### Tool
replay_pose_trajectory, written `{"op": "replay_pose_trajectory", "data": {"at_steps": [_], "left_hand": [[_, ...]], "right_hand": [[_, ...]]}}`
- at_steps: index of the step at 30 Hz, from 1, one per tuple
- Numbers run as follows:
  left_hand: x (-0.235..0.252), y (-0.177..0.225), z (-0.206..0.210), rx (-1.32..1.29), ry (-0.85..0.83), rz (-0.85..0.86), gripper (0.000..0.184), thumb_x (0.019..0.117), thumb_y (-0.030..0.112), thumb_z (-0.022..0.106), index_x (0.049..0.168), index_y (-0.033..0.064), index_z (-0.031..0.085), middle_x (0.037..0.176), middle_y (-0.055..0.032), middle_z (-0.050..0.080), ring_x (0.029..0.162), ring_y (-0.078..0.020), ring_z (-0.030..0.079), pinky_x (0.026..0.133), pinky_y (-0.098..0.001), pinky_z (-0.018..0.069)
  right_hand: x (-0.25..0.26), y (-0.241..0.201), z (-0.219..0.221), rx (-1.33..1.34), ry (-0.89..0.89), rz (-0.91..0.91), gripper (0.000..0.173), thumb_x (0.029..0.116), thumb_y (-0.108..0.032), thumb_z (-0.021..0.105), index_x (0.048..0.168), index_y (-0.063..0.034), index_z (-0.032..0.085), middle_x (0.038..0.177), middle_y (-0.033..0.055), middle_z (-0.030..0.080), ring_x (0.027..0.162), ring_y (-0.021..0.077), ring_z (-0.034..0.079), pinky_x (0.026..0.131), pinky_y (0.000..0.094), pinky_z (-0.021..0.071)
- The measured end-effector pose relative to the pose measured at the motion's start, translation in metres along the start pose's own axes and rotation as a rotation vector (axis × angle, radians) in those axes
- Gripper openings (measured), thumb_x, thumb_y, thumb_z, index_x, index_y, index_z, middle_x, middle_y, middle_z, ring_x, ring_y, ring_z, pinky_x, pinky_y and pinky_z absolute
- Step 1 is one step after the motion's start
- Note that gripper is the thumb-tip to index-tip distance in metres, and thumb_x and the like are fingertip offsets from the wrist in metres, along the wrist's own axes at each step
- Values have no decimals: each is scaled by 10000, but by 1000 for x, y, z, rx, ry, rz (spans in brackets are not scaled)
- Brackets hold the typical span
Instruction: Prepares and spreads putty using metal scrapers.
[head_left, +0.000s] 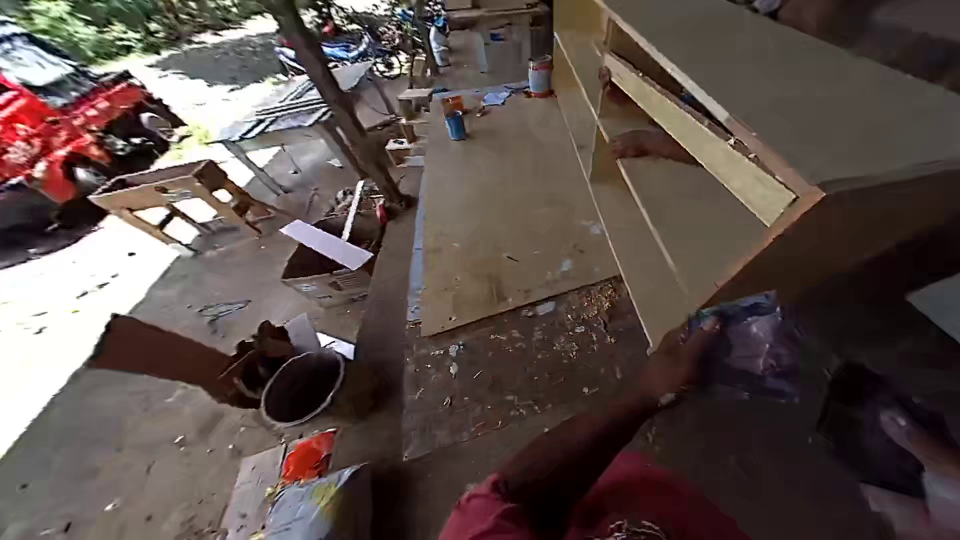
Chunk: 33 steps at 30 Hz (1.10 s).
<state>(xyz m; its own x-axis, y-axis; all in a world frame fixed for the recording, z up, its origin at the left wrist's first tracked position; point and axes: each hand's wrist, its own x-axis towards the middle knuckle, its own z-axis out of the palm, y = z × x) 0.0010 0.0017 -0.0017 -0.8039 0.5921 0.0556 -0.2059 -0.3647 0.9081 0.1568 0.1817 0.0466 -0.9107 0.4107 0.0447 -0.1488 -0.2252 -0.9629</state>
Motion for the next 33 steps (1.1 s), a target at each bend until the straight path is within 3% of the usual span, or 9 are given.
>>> {"op": "replay_pose_trajectory", "data": {"at_steps": [2,6,9,11,15,18,22,29,33], "left_hand": [[3,-15,5,-78,18,-51,384,1104,300,380,1221,23,619,972,-47,720,902,-117,701,861,-350,596],[4,-26,13,-225,-19,-33,378,1088,368,395,1162,92,644,959,-65,730,891,-153,719,835,-379,611],[2,-29,4,-200,57,-42,375,1092,340,398,1215,56,611,977,-94,719,898,-181,715,843,-406,607],[2,-27,-2,-180,76,-27,374,1100,318,375,1244,43,584,1001,-109,713,919,-198,713,862,-422,604],[0,-31,-5,-130,74,100,393,1097,357,386,1248,60,594,1034,-93,710,965,-188,705,905,-423,589],[-7,-35,2,-38,65,221,430,1088,438,412,1171,79,633,988,-34,718,939,-137,707,892,-386,595],[-21,-40,11,150,121,342,383,1111,307,378,1098,13,623,918,11,707,895,-50,695,866,-295,591],[-32,-39,13,380,118,379,408,1114,243,366,1070,-67,628,877,-44,710,846,-40,703,820,-259,600],[-38,-31,12,523,92,449,523,1120,343,338,1013,-60,654,837,-73,709,812,-55,707,785,-268,605]], "right_hand": [[2,2,0,114,125,86,196,894,-171,707,1079,-107,704,965,23,760,865,123,737,774,340,644],[20,15,-18,115,180,294,148,941,-70,588,1070,-44,654,927,90,749,806,168,745,725,359,651],[35,29,-46,-158,461,240,200,982,-53,613,1177,-10,614,980,101,707,843,196,718,733,408,637],[29,29,-53,-173,546,128,261,972,-52,620,1227,-3,596,1044,104,707,913,202,725,796,431,642],[-6,18,4,-187,535,-11,284,939,-75,632,1208,1,582,993,40,715,895,121,722,828,326,637],[-9,41,32,-212,544,-31,296,933,-96,650,1194,29,590,989,57,713,900,112,718,837,303,628],[-1,59,47,-222,625,12,278,943,-77,647,1189,39,587,986,68,704,899,93,708,830,268,614],[13,62,64,-100,613,108,198,979,-43,636,1160,32,609,985,110,709,876,150,721,789,317,630],[24,54,75,-55,550,164,177,996,-63,628,1147,28,615,965,139,721,827,203,734,700,373,641]]}}
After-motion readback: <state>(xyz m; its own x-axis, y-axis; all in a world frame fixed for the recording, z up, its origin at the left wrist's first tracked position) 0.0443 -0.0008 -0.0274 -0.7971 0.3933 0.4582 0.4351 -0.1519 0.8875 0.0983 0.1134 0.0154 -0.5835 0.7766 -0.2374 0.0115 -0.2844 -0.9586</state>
